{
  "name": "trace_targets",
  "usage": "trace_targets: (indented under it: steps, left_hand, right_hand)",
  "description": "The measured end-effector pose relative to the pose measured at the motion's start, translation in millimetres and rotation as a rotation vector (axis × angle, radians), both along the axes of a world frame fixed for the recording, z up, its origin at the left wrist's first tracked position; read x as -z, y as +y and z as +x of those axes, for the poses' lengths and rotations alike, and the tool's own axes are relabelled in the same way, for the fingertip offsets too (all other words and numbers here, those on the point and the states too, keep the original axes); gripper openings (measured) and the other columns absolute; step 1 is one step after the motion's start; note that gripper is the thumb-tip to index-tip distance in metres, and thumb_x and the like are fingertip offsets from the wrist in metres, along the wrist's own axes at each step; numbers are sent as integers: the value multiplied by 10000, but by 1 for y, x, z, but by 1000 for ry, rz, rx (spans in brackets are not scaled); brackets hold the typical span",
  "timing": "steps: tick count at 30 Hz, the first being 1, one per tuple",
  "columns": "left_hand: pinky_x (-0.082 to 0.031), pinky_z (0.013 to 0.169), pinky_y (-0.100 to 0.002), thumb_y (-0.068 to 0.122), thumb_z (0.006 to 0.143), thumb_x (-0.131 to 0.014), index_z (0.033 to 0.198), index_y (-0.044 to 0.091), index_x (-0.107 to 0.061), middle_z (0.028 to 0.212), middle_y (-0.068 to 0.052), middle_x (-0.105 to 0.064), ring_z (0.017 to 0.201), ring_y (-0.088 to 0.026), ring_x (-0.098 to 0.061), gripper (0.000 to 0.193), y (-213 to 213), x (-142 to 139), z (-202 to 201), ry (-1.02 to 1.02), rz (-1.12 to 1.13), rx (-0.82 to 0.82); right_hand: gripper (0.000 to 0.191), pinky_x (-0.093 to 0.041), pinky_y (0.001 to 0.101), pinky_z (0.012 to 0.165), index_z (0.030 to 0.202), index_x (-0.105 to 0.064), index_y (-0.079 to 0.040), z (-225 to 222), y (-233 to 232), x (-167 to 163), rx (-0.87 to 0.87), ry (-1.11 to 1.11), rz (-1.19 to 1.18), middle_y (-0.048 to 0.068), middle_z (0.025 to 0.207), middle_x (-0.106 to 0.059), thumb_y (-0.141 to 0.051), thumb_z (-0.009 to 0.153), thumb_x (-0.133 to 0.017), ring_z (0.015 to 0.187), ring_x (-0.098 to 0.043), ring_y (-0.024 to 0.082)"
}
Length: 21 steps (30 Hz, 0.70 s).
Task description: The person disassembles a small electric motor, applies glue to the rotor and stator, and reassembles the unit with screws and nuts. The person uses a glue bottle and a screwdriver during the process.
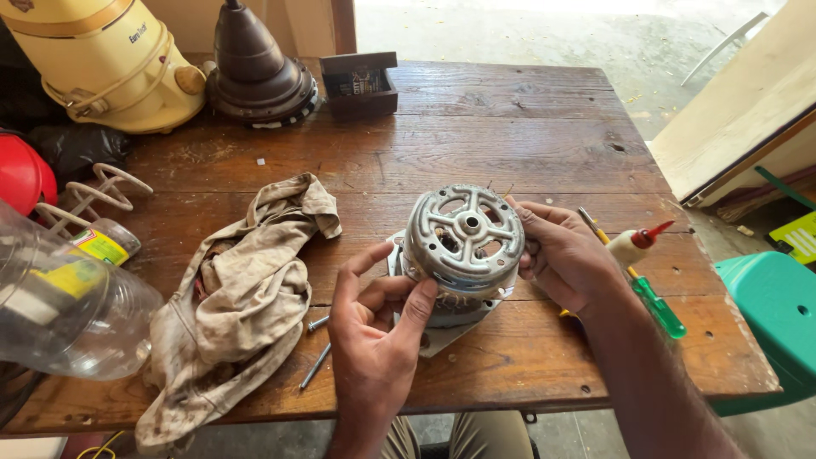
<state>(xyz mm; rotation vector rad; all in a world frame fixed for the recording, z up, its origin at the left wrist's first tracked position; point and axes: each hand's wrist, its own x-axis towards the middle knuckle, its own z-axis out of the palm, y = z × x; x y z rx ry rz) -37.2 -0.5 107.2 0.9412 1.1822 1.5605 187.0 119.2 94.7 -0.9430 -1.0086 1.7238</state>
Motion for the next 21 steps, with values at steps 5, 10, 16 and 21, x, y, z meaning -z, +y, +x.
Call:
trace_targets:
  steps: [5, 10, 16, 21]
  left_hand:
    - [-603, 638, -236, 164, 860, -748, 1352, 19, -506, 835, -146, -803, 740, -137, -764, 567, 0, 2, 1, -17, -14, 31]
    - [-584, 687, -221, 145, 865, -769, 1354, 7, -510, 845, -150, -794, 778, -125, -746, 570, -2, 5, 5, -39, 1, 37]
    - [-595, 664, -228, 138, 847, -768, 1337, 27, -517, 823, -135, -788, 757, -124, -748, 561, -1, 7, 4, -32, -59, 48]
    - [-586, 657, -241, 115, 846, -762, 1359, 23, -507, 851, -157, -799, 754, -138, -748, 580, -4, 5, 7, -31, -32, 59]
  right_hand:
    - [291, -480, 177, 455, 1113, -723, 7, 0, 8, 6, 31, -12, -51, 1, 722, -707, -247, 1040, -601, 502, -589, 27]
    - [305, -484, 154, 465, 1113, -717, 21, -1, 12, 6, 4, 2, -43, 17, 765, -723, -257, 1062, -601, 516, -595, 15]
    - [318, -479, 147, 440, 1123, -741, 0, -4, 13, 2, 25, -81, -68, 16, 753, -730, -266, 1031, -594, 493, -581, 10]
    - [371, -415, 173, 398, 1130, -739, 11, -13, 4, -2, -53, -229, 65, -4, 749, -694, -327, 1064, -599, 525, -544, 11]
